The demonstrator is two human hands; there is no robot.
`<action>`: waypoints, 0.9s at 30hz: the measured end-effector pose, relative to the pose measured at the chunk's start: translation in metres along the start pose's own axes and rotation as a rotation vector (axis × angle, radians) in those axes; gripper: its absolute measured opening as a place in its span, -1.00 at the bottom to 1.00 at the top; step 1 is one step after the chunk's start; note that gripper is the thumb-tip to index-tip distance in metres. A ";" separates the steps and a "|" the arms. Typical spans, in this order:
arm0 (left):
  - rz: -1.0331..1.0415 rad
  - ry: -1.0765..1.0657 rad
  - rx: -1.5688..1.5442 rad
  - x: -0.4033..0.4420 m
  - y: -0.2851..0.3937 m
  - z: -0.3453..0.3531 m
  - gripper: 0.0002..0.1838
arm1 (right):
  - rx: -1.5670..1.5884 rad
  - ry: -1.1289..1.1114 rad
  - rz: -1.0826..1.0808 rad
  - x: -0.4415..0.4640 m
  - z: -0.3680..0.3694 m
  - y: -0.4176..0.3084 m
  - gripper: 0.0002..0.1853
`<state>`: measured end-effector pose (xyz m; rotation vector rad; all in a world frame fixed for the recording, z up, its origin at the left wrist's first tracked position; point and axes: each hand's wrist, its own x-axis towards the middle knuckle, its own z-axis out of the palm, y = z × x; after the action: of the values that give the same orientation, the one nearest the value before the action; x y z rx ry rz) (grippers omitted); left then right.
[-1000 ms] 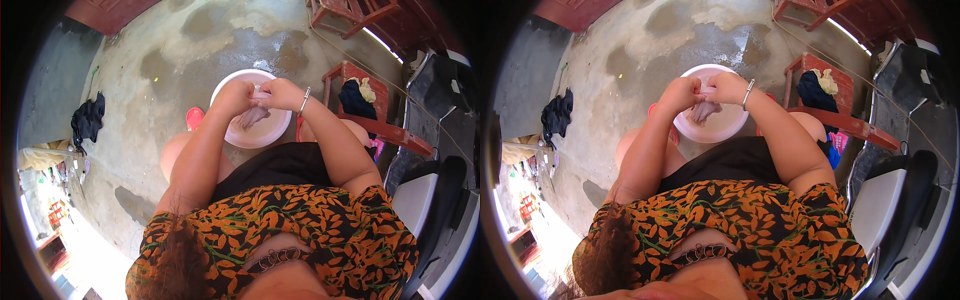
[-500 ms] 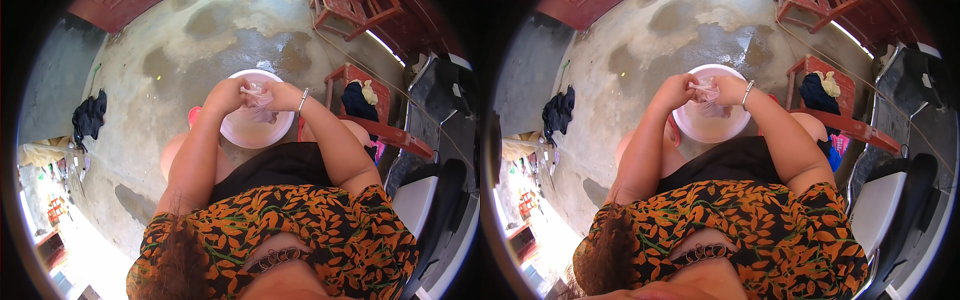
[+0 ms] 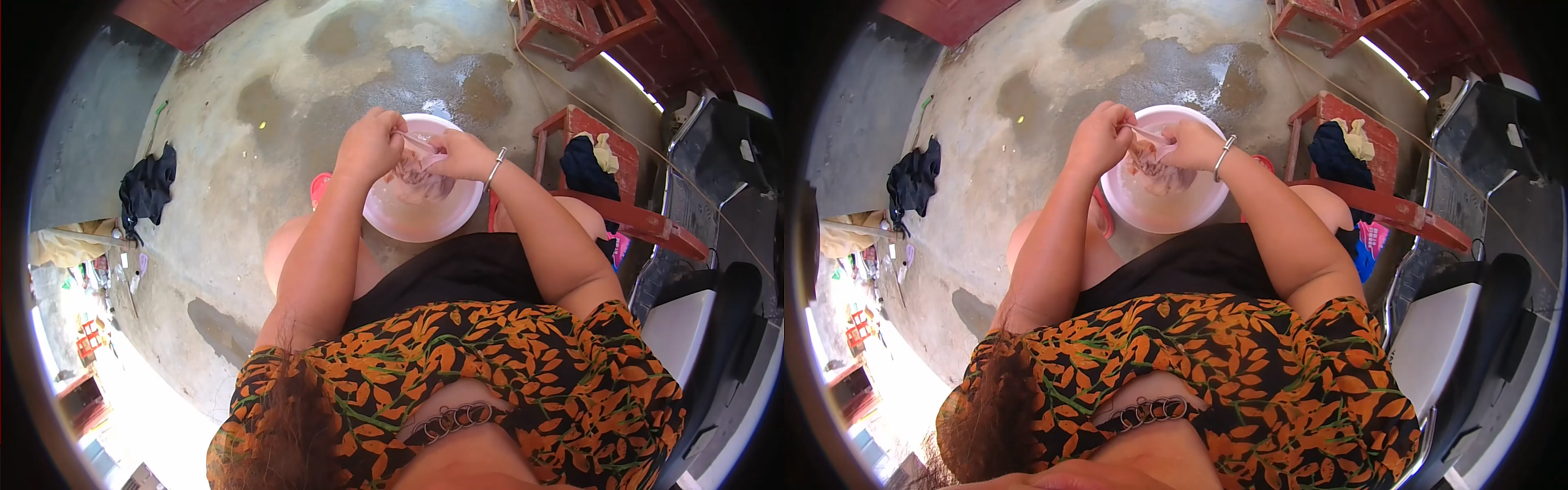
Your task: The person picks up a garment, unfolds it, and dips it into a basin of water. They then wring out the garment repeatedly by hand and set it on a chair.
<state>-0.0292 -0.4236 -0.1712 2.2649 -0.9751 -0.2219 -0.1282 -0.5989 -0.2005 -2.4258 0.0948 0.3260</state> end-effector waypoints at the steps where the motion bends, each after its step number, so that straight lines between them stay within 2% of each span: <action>1: 0.028 0.025 -0.033 0.000 -0.001 0.001 -0.86 | 0.100 -0.019 0.049 0.000 0.001 -0.001 -0.64; 2: 0.056 0.050 -0.067 0.000 -0.002 0.001 -0.87 | 0.201 -0.038 0.098 -0.001 0.001 -0.002 -0.67; 6: -0.006 -0.011 -0.138 0.003 -0.004 0.001 -0.84 | 0.191 0.004 0.032 0.001 0.003 -0.002 -0.71; 8: -0.064 -0.023 -0.190 0.002 -0.001 -0.002 -0.81 | 0.370 0.055 0.048 -0.005 -0.002 -0.012 -0.74; 15: -0.183 -0.121 -0.076 0.005 0.006 -0.018 -0.72 | 0.341 0.209 0.020 0.000 -0.001 -0.012 -0.76; 18: -0.214 -0.139 -0.032 0.005 0.000 -0.017 -0.68 | 0.200 0.199 0.063 -0.002 -0.004 -0.016 -0.69; 20: -0.078 -0.038 0.177 0.003 -0.018 -0.006 -0.59 | 0.225 0.324 0.011 0.000 0.005 -0.003 -0.57; 21: -0.077 -0.037 0.175 0.001 -0.023 -0.002 -0.59 | 0.222 0.325 0.012 0.000 0.008 0.005 -0.57; 23: -0.147 -0.248 0.152 -0.005 -0.024 0.000 -0.46 | 0.043 0.269 0.046 -0.001 0.011 0.014 -0.45; 24: -0.149 -0.250 0.152 -0.005 -0.026 0.000 -0.46 | 0.044 0.266 0.047 -0.002 0.012 0.018 -0.45; 26: -0.184 -0.467 0.103 -0.003 -0.023 -0.002 -0.41 | -0.034 -0.003 0.115 -0.003 0.012 0.020 -0.43; 27: -0.186 -0.467 0.101 -0.004 -0.022 -0.001 -0.41 | -0.035 -0.005 0.114 -0.004 0.014 0.020 -0.43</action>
<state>-0.0191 -0.4094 -0.1846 2.4523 -1.0188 -0.8280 -0.1386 -0.6055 -0.2223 -2.4596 0.2278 0.3883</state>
